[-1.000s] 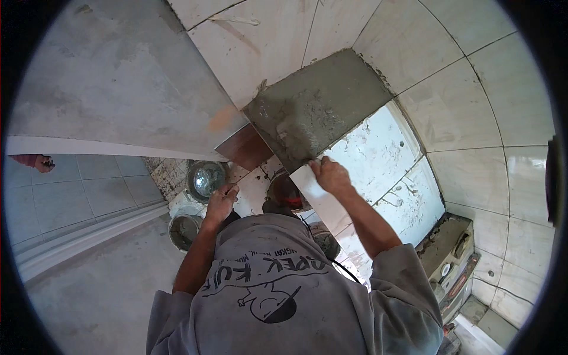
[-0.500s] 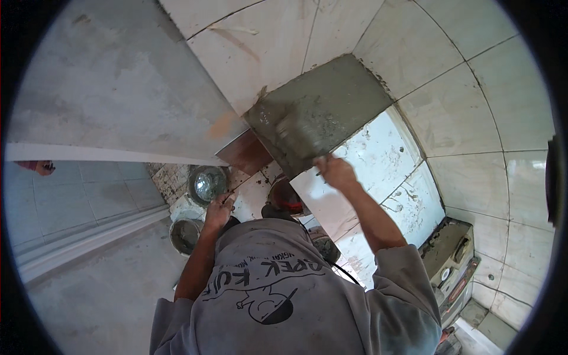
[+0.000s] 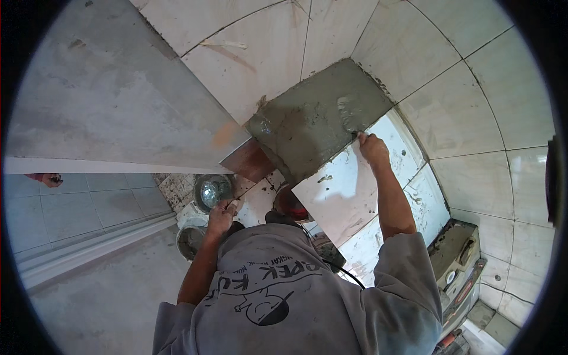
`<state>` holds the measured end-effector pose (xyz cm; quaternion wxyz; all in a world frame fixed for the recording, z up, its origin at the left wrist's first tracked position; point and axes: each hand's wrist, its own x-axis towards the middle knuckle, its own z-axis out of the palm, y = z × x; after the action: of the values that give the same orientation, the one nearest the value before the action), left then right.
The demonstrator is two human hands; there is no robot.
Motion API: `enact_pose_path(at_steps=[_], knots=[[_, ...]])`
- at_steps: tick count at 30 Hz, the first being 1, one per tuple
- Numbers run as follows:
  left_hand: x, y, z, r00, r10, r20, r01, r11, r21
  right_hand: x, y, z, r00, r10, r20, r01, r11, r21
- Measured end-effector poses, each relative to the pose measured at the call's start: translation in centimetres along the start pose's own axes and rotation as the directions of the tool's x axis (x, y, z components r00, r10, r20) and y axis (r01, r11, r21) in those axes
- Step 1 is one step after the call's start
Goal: Applying mortar to a wall surface using a trowel for tiling.
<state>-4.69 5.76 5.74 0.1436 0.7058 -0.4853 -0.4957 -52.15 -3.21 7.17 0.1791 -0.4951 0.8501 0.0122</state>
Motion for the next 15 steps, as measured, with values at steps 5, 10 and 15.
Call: enact_pose_path(at_steps=[5, 10, 15], knots=[[0.3, -0.3, -0.3, 1.0, 0.004, -0.004, -0.004, 1.0, -0.005, 0.3, -2.0, 1.6, 0.997, -0.013, 0.074, -0.013, 0.939, 0.343], [-0.1, 1.1, 0.1, 0.998, -0.065, -0.006, 0.065, 0.996, -0.055, -6.3, -10.7, 1.3, 0.929, -0.301, 0.215, 0.266, 0.948, 0.174], [0.8, 0.7, -0.1, 0.996, -0.082, 0.033, 0.082, 0.997, 0.005, -3.7, -10.1, 2.1, 0.957, -0.225, 0.184, 0.204, 0.971, 0.127]])
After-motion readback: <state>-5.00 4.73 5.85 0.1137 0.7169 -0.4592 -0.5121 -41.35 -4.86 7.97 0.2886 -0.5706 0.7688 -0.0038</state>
